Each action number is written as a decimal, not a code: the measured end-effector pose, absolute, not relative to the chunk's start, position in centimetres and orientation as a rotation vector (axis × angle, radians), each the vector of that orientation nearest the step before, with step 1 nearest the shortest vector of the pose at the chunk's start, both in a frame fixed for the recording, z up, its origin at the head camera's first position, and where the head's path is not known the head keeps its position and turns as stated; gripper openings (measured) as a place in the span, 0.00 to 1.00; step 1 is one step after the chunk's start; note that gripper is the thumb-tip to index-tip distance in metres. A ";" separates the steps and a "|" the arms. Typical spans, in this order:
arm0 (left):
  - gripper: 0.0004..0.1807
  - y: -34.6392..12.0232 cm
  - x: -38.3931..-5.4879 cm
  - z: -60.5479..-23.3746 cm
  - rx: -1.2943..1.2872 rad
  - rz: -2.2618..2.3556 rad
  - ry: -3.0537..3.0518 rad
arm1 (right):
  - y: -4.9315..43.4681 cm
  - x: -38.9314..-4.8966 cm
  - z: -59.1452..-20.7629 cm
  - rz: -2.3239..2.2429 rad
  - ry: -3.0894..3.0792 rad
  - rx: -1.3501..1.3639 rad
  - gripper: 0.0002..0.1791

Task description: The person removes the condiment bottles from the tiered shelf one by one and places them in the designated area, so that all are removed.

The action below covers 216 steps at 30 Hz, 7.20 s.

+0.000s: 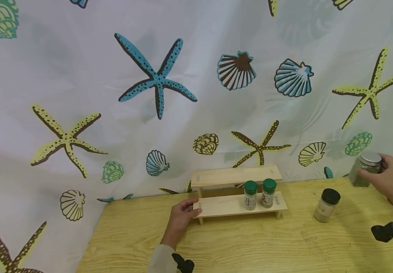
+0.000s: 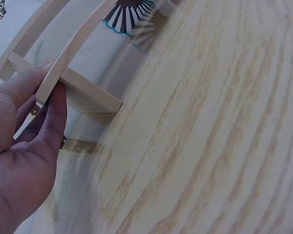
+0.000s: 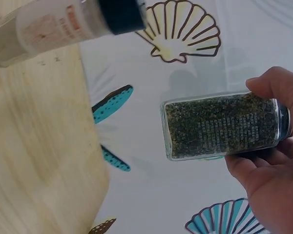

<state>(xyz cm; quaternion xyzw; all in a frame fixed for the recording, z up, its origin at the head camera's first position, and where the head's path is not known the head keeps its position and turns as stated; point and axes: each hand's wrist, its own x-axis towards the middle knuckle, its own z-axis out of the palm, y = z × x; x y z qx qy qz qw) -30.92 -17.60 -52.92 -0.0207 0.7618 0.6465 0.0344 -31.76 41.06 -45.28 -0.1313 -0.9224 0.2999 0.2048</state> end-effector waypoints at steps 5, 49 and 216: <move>0.23 -17.6 -30.8 -52.8 -0.065 1.987 2.345 | 48.3 -35.7 -53.9 0.799 -2.579 -0.351 0.52; 0.22 -17.2 -30.7 -52.6 -0.048 2.031 2.328 | 36.4 -25.5 -49.2 1.146 -2.796 -0.311 0.46; 0.22 -16.8 -29.2 -50.2 -0.073 2.069 2.287 | 30.8 -20.5 -50.4 1.267 -2.647 -0.314 0.39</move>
